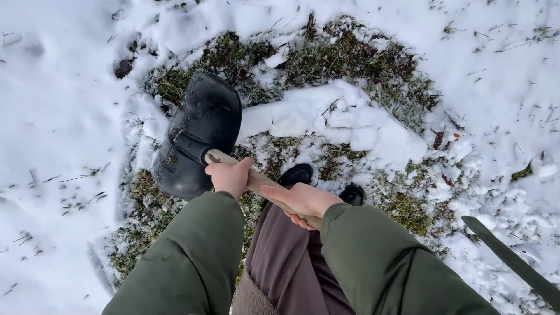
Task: The person shovels snow from a patch of mossy grass, using a shovel to lift and toss the snow aside.
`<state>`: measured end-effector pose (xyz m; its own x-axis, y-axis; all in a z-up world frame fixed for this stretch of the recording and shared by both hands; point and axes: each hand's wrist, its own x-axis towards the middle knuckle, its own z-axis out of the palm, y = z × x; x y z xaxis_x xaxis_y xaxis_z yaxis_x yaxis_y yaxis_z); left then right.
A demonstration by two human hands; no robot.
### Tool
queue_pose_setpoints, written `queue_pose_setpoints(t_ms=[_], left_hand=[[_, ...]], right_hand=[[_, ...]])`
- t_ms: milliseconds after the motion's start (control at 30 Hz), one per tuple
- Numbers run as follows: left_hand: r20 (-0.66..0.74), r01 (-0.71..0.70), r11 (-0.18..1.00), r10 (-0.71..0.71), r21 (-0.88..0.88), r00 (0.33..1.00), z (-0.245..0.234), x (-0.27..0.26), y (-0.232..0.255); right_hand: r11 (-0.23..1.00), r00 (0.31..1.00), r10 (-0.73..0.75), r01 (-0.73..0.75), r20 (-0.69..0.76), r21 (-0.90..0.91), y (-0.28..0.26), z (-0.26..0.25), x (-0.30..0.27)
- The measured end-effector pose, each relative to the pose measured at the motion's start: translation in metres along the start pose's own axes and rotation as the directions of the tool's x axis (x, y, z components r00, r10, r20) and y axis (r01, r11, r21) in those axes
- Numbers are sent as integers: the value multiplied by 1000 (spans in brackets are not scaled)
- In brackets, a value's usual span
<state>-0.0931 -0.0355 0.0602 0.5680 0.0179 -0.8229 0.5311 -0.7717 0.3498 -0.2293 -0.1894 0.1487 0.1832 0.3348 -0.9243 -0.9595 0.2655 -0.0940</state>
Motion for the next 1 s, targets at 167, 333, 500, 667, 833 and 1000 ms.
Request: queue_pose_setpoints(t_ms=[167,333,500,667,833,1000], left_hand=[[23,32,855,-23,-518,999,26,4,14],[63,-106,932,136,-346,989,97,13,10],[244,-151,932,238,-330,940,185,-33,17],[445,-137,972,209,-190,871,307,-82,0],[502,-119,984,169,-129,848,294,-147,-1],[391,-180,984,164,5,906,243,-137,-10]], right_hand=[[985,998,-20,10,-57,-173,-6,-36,15],[988,992,-19,-1,-128,-157,30,-84,9],[997,981,4,-18,-196,-71,101,-132,-35],[965,947,165,-98,-274,242,202,-171,-76],[923,962,159,-64,-221,380,239,-149,-104],[885,996,3,42,-94,464,230,-115,-104]])
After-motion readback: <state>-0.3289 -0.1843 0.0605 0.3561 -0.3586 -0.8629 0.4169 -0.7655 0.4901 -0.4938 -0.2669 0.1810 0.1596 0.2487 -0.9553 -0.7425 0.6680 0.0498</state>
